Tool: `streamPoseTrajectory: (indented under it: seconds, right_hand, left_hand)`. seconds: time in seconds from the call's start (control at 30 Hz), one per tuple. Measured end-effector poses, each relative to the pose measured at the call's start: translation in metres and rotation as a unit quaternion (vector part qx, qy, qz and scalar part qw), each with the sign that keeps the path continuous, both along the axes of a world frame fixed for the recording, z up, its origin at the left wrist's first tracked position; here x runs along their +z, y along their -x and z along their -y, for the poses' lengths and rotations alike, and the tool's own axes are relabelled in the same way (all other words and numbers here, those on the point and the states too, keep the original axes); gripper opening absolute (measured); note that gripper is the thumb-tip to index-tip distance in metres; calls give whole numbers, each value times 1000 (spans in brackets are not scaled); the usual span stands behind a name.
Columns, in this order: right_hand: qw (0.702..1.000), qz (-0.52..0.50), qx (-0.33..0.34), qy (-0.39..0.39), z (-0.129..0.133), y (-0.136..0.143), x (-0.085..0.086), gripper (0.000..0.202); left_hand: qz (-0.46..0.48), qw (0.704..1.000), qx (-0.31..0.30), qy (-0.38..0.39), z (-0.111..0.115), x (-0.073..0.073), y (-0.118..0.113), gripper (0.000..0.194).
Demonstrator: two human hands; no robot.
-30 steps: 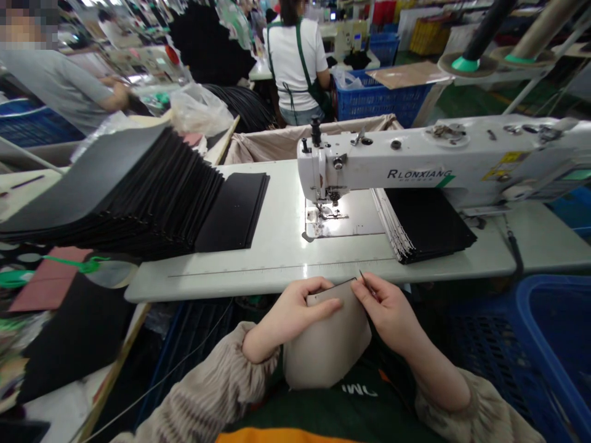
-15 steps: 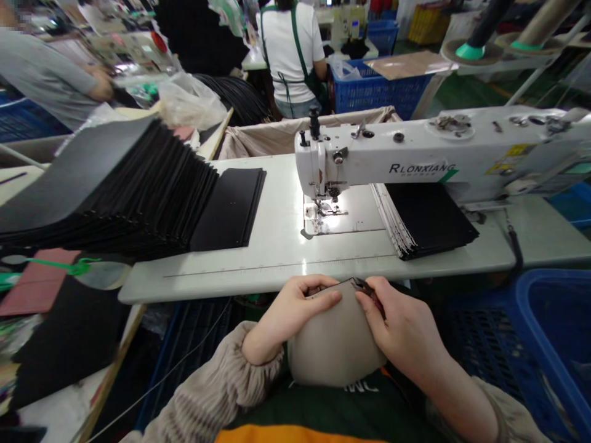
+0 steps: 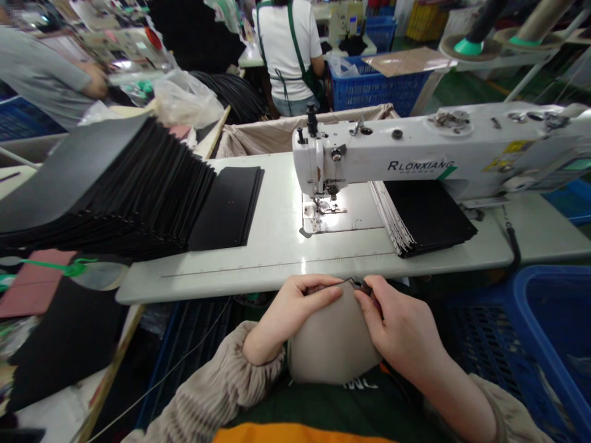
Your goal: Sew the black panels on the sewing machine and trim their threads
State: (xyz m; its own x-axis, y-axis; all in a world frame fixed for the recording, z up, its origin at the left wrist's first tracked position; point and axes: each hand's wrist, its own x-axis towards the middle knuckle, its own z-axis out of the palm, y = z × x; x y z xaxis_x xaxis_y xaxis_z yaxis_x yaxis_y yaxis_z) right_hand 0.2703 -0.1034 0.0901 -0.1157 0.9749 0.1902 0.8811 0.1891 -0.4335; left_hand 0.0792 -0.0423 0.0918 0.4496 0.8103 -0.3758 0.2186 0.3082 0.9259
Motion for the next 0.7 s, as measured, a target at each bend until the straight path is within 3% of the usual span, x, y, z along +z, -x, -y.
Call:
streamPoseTrajectory:
  seconds: [0.5,0.6,0.7]
  right_hand:
    - [1000,-29,-2,2,0,0,-3,16]
    - [997,-80,2,20,0,-1,-8,16]
    - [979,-181,7,90,-2,-1,-10,17]
  left_hand:
    - [4,1000,-6,18,-1,-2,0,28]
    - [9,999,-19,34,-2,-1,0,28]
    - [6,998,-31,48,-3,-2,1,27]
